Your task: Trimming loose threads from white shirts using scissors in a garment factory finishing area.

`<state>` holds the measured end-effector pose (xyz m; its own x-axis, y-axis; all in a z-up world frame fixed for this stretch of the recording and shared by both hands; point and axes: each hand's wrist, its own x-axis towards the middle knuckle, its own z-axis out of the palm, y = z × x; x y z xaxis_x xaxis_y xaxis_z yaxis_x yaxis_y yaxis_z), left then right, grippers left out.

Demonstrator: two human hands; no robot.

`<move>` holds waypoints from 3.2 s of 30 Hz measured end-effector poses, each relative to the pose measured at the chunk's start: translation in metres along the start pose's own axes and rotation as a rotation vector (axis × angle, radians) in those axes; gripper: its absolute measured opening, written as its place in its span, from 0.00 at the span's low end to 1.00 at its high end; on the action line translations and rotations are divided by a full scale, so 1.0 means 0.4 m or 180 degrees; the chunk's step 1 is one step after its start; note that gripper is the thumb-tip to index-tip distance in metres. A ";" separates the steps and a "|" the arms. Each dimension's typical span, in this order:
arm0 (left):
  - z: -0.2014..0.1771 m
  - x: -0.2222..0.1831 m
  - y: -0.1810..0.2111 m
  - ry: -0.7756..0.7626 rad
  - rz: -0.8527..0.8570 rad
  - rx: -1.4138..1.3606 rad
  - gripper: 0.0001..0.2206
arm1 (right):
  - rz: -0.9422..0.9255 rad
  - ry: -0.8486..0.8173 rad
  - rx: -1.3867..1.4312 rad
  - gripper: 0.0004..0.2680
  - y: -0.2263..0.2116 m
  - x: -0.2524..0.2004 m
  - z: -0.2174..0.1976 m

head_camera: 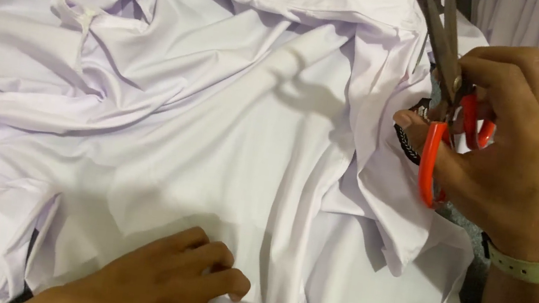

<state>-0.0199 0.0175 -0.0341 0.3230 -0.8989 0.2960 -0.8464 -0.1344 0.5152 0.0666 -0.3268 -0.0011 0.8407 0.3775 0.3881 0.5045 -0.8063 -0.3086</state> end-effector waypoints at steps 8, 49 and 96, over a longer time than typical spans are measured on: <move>0.038 -0.024 0.023 -0.0672 -0.0077 0.0063 0.03 | 0.0494 -0.0139 0.0083 0.17 -0.014 0.002 -0.009; 0.072 0.300 -0.028 -0.0043 -0.0377 -0.0281 0.15 | 0.1847 0.0620 0.0763 0.16 0.051 -0.120 0.009; 0.016 0.066 -0.029 0.1507 -0.0800 -0.1305 0.29 | 0.0315 -0.3596 0.0623 0.15 0.008 0.211 0.243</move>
<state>-0.0044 -0.0072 -0.0373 0.7189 -0.5688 0.3996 -0.5223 -0.0626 0.8504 0.1584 -0.2534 -0.0539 0.5247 0.5888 -0.6148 0.3651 -0.8081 -0.4622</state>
